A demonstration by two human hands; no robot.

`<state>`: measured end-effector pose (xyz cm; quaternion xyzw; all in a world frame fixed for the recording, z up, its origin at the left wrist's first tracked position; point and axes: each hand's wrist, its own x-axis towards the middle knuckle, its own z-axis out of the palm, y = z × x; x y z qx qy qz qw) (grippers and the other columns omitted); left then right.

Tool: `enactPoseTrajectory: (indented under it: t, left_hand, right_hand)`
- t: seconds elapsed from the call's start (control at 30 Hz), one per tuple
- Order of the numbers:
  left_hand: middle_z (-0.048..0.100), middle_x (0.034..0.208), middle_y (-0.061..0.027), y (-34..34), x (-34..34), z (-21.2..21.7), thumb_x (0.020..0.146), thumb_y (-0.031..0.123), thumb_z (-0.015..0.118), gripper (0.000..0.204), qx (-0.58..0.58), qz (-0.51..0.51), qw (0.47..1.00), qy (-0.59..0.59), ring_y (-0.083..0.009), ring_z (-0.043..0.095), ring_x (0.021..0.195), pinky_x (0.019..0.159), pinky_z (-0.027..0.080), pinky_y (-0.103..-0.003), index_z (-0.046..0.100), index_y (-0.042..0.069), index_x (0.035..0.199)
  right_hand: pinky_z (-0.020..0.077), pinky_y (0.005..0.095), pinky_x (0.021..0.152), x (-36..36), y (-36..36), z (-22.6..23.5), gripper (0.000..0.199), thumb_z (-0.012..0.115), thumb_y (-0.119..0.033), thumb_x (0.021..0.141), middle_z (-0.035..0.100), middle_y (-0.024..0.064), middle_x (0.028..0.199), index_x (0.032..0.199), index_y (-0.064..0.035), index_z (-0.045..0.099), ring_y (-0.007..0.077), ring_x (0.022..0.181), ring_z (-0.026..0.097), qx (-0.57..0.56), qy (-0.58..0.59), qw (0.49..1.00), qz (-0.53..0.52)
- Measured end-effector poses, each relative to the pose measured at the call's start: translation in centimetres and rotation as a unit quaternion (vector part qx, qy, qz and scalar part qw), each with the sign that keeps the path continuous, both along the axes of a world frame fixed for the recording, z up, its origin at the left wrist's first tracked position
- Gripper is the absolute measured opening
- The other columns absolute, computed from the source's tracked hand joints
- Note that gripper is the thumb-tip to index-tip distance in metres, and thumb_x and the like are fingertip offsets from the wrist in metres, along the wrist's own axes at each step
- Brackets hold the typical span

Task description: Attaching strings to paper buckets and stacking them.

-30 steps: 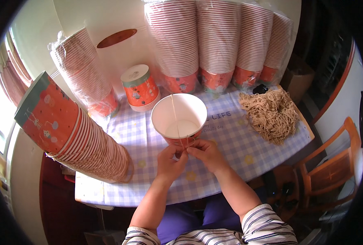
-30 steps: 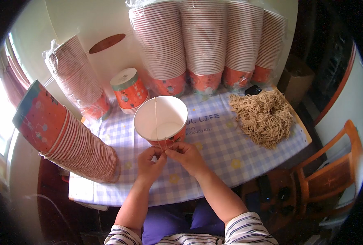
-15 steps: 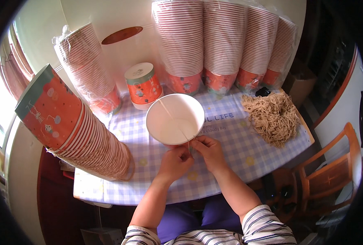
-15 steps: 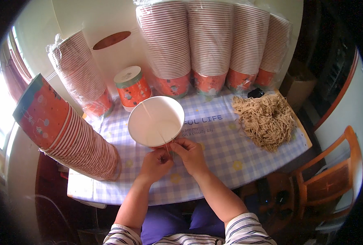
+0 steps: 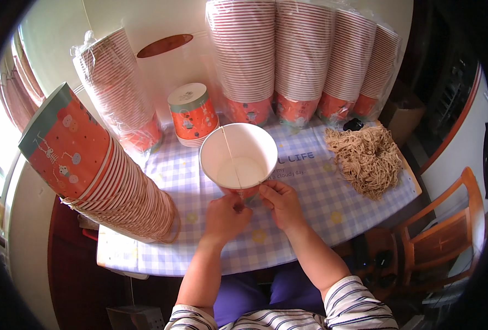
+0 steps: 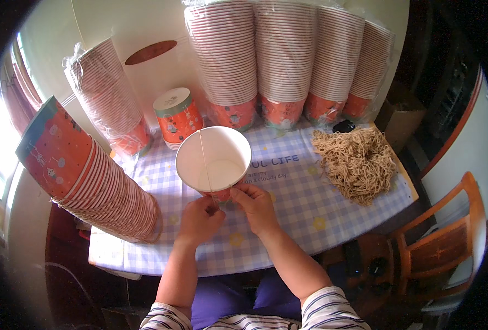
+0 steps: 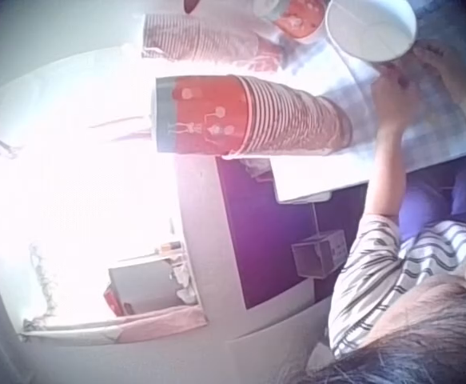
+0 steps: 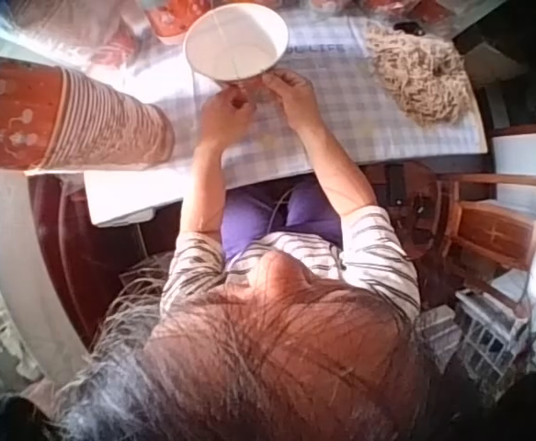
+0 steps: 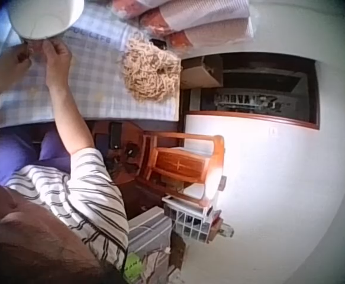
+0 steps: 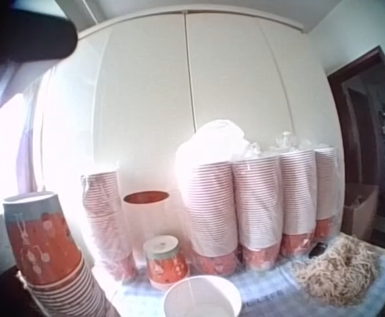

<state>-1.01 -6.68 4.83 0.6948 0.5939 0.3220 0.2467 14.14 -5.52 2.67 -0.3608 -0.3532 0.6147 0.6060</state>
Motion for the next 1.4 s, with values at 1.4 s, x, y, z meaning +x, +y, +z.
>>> enactPoseTrajectory:
  t: [1.4]
  left_hand:
    - [0.054, 0.065, -0.0046, 0.7, 1.8, -2.4, 0.068, 0.008, 0.065, 0.011, 0.394, -0.043, 0.915, 0.076, -0.0236, 0.054, 0.058, 0.056, 0.040, -0.036, 0.057, 0.009, 0.075]
  right_hand:
    - [0.0454, 0.0205, 0.062, -0.9, -0.1, -0.4, 0.007, 0.064, -0.007, 0.082, 0.063, 0.0005, 0.078, 0.083, -0.0004, 0.063, 0.0048, 0.069, 0.055, 0.108, -0.199, 0.971, -0.082]
